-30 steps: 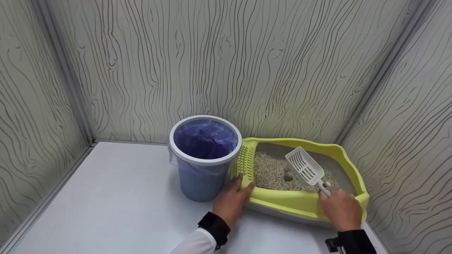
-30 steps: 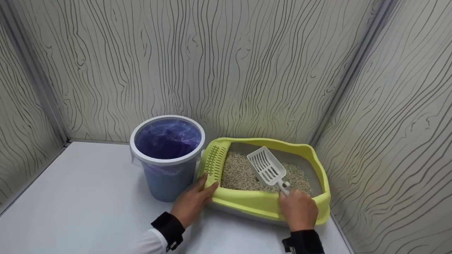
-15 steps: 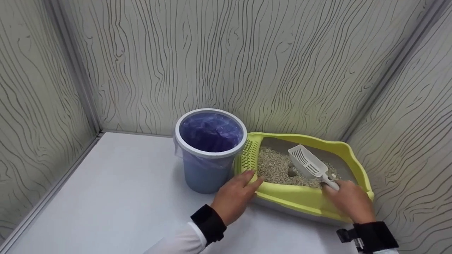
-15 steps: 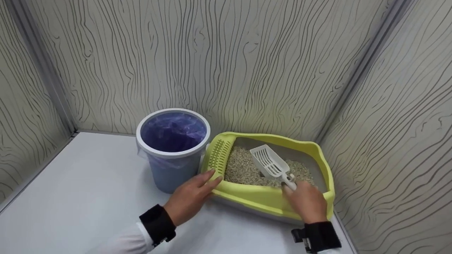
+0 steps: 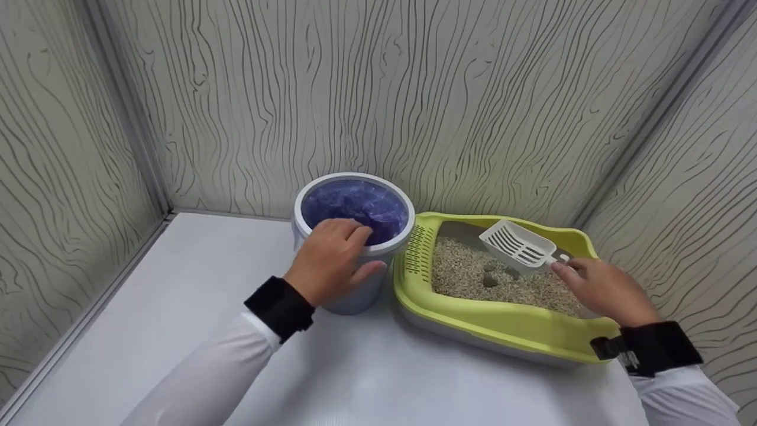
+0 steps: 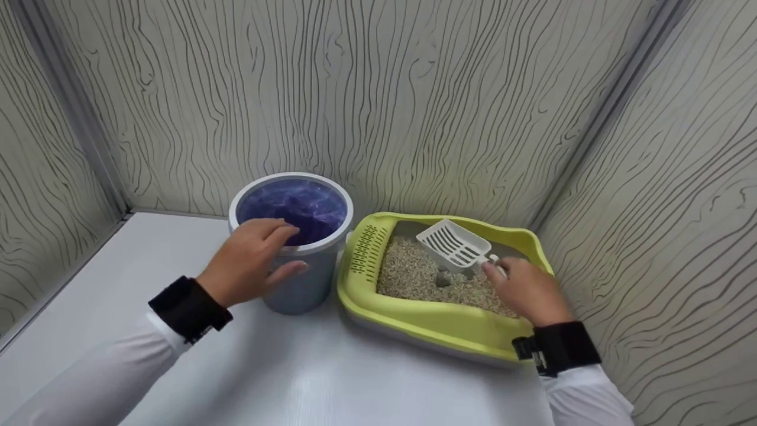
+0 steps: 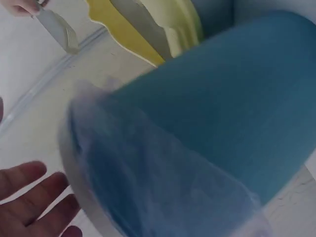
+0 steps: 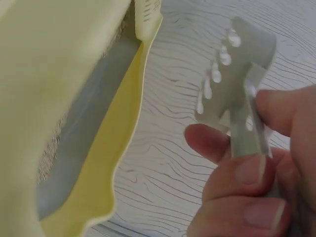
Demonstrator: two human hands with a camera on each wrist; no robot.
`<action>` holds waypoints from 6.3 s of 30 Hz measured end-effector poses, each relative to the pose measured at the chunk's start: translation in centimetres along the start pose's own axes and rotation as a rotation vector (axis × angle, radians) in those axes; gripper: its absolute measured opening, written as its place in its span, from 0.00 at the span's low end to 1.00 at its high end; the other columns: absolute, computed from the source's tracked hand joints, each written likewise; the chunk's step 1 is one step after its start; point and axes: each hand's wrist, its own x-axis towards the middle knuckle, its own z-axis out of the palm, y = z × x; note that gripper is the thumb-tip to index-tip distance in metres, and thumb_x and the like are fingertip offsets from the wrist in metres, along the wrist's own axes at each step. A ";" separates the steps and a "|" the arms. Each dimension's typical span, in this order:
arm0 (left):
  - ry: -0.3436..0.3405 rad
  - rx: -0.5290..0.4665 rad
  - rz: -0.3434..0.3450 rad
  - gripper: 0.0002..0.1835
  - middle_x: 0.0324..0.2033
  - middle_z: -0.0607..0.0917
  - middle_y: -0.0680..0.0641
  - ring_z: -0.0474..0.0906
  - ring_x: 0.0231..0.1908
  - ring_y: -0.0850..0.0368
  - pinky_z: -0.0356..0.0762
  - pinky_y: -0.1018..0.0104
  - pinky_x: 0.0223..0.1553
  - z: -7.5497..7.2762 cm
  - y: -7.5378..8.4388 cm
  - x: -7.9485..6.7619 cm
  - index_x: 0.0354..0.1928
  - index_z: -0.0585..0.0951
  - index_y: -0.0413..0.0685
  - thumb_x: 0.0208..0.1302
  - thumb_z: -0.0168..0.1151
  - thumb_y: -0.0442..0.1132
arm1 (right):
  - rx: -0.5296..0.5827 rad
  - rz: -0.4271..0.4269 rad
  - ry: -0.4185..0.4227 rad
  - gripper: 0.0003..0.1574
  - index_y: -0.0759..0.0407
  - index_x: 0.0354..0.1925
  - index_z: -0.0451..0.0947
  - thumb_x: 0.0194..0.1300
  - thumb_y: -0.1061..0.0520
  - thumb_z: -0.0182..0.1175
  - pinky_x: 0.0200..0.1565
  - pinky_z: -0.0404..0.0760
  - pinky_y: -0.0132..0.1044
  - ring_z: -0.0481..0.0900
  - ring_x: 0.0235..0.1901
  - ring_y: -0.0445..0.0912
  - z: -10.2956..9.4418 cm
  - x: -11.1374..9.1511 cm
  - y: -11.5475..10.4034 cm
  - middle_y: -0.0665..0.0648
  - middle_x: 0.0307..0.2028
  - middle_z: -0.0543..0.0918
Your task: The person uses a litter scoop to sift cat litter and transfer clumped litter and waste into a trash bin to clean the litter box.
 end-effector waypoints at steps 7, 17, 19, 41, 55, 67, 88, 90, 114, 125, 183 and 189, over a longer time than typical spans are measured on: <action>-0.185 0.054 -0.012 0.32 0.34 0.85 0.46 0.83 0.38 0.47 0.80 0.51 0.47 1.5 -3.4 -0.6 0.40 0.81 0.46 0.67 0.60 0.71 | -0.179 0.029 -0.153 0.36 0.59 0.47 0.86 0.76 0.30 0.52 0.34 0.81 0.57 0.85 0.35 0.61 -1.5 3.1 1.5 0.62 0.35 0.88; -0.192 0.080 -0.116 0.38 0.25 0.87 0.48 0.84 0.28 0.48 0.79 0.52 0.37 3.1 -3.4 -0.1 0.25 0.79 0.51 0.61 0.55 0.81 | -0.333 0.071 -0.164 0.31 0.50 0.15 0.67 0.68 0.41 0.67 0.27 0.78 0.48 0.75 0.22 0.49 0.3 5.5 1.8 0.51 0.18 0.73; -0.177 0.082 -0.132 0.39 0.22 0.85 0.49 0.83 0.26 0.49 0.78 0.52 0.36 3.4 -3.3 0.0 0.22 0.76 0.52 0.59 0.55 0.83 | -0.325 0.073 -0.172 0.30 0.50 0.15 0.67 0.66 0.42 0.69 0.28 0.78 0.48 0.74 0.22 0.48 0.8 5.7 1.7 0.50 0.18 0.71; -0.072 0.129 -0.143 0.41 0.15 0.79 0.52 0.76 0.19 0.52 0.75 0.54 0.31 3.9 -3.1 0.0 0.15 0.70 0.54 0.53 0.56 0.86 | -0.283 -0.086 -0.306 0.29 0.52 0.15 0.67 0.71 0.48 0.65 0.28 0.67 0.38 0.64 0.21 0.44 4.6 10.5 -1.9 0.46 0.17 0.65; -0.056 0.143 -0.136 0.42 0.13 0.77 0.53 0.72 0.17 0.54 0.73 0.56 0.29 4.2 -3.4 0.1 0.13 0.69 0.55 0.52 0.55 0.86 | -0.287 -0.106 -0.429 0.25 0.63 0.33 0.84 0.77 0.44 0.58 0.43 0.82 0.48 0.85 0.35 0.53 7.6 12.9 -3.3 0.60 0.35 0.88; -0.059 0.139 -0.137 0.42 0.13 0.76 0.53 0.73 0.17 0.54 0.73 0.55 0.29 4.0 -3.3 0.1 0.13 0.68 0.54 0.53 0.56 0.86 | -0.228 -0.063 -0.395 0.29 0.68 0.57 0.82 0.81 0.45 0.51 0.57 0.80 0.61 0.84 0.54 0.68 3.9 11.2 -2.3 0.72 0.53 0.87; -0.094 0.109 -0.164 0.41 0.15 0.79 0.52 0.75 0.19 0.52 0.75 0.54 0.32 3.7 -3.3 0.1 0.14 0.69 0.54 0.54 0.56 0.85 | 0.048 -0.055 -0.271 0.25 0.55 0.34 0.72 0.84 0.42 0.44 0.30 0.69 0.39 0.67 0.25 0.43 0.2 6.0 2.2 0.48 0.25 0.69; -0.096 0.111 -0.166 0.41 0.15 0.79 0.52 0.75 0.20 0.51 0.75 0.53 0.32 3.7 -3.3 0.1 0.14 0.69 0.54 0.54 0.56 0.85 | 0.046 -0.066 -0.246 0.25 0.56 0.35 0.73 0.84 0.42 0.44 0.32 0.69 0.39 0.68 0.26 0.44 0.6 6.0 2.4 0.49 0.25 0.69; -0.119 0.112 -0.178 0.42 0.15 0.78 0.52 0.74 0.20 0.52 0.76 0.53 0.33 3.7 -3.1 0.2 0.14 0.69 0.54 0.54 0.55 0.86 | 0.057 -0.132 -0.170 0.22 0.58 0.35 0.76 0.81 0.44 0.53 0.32 0.68 0.37 0.69 0.25 0.43 2.4 6.5 1.2 0.49 0.24 0.72; -0.107 0.118 -0.173 0.42 0.15 0.80 0.51 0.78 0.21 0.50 0.77 0.52 0.34 3.9 -2.9 0.4 0.14 0.70 0.54 0.53 0.54 0.86 | 0.047 -0.150 -0.197 0.26 0.64 0.42 0.80 0.85 0.47 0.44 0.41 0.76 0.44 0.77 0.34 0.45 2.3 6.6 1.3 0.56 0.33 0.81; -0.110 0.128 -0.176 0.42 0.15 0.80 0.52 0.78 0.20 0.51 0.77 0.52 0.34 3.9 -2.9 0.3 0.13 0.69 0.54 0.54 0.54 0.86 | -0.063 -0.157 0.135 0.23 0.59 0.45 0.85 0.75 0.40 0.61 0.43 0.86 0.50 0.86 0.35 0.53 -2.2 11.3 -20.4 0.61 0.40 0.90; -0.118 0.123 -0.178 0.42 0.15 0.78 0.52 0.76 0.19 0.51 0.78 0.52 0.34 3.7 -2.9 0.4 0.13 0.68 0.55 0.54 0.54 0.86 | -0.161 -0.207 0.343 0.20 0.62 0.39 0.84 0.72 0.45 0.65 0.33 0.84 0.48 0.83 0.27 0.53 -0.6 11.5 -21.2 0.60 0.30 0.87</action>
